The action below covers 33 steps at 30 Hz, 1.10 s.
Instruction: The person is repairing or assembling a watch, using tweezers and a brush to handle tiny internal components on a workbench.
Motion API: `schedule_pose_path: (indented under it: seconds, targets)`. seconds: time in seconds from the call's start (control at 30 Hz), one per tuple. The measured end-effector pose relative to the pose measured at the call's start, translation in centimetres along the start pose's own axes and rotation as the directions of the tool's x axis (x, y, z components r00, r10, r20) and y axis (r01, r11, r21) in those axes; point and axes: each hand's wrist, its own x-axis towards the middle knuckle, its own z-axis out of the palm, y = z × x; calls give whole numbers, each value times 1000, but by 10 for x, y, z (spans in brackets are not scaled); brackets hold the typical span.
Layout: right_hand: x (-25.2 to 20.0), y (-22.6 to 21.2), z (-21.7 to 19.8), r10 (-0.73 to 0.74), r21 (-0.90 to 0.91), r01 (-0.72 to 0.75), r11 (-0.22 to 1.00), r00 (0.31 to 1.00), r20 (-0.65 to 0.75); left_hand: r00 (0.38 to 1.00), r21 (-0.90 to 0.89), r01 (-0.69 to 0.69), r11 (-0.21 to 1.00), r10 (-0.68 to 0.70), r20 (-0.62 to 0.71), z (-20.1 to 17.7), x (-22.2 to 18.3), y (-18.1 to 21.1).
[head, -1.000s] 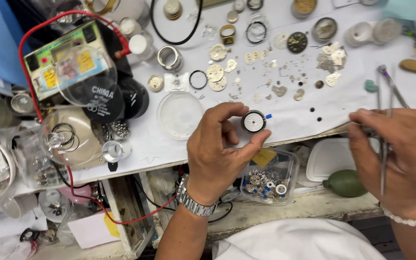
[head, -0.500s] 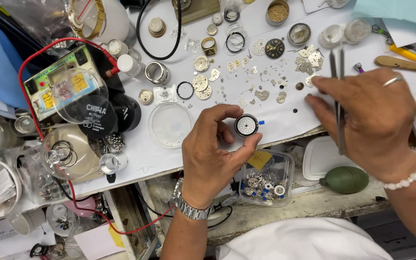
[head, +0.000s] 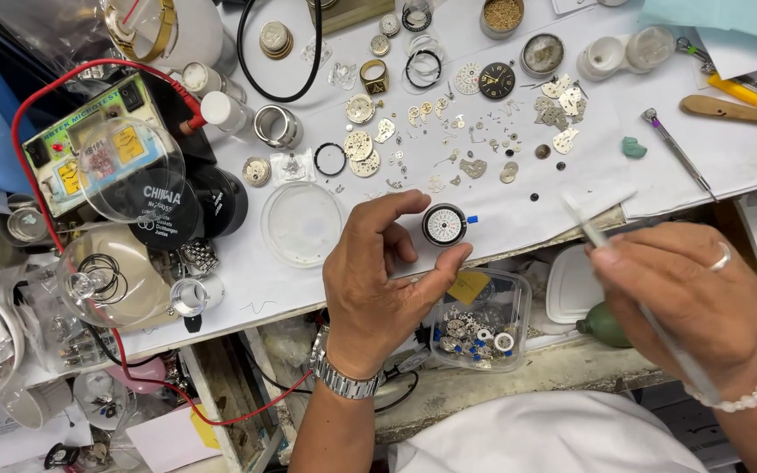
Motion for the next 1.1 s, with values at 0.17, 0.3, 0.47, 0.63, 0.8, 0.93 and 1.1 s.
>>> schedule_pose_path:
  seconds: [0.17,0.3,0.47,0.63,0.8,0.93,1.1]
  targets:
    - [-6,0,8,-35,-125,29,992,998,-45,1000,5,-9,1000,9,-19,2,-1,0]
    - [-2,0,12,-60,-97,54,994,996,-60,1000,6,-5,1000,5,-17,2,-1,1]
    - [0,6,16,-89,-141,77,987,993,-81,1000,12,-24,1000,24,-11,2,0,1]
    - [10,10,11,-93,-144,77,987,990,-107,999,23,-43,999,43,-9,2,0,1]
    - [17,6,5,-36,-116,29,993,997,-61,1000,-12,-19,1000,18,-16,1,0,1]
    - [-4,8,1,45,-1,-45,999,998,-48,999,-11,-41,999,40,-32,-1,0,0]
    - [-23,12,17,299,133,-282,950,945,-132,998,-152,-59,987,52,-47,-4,4,4]
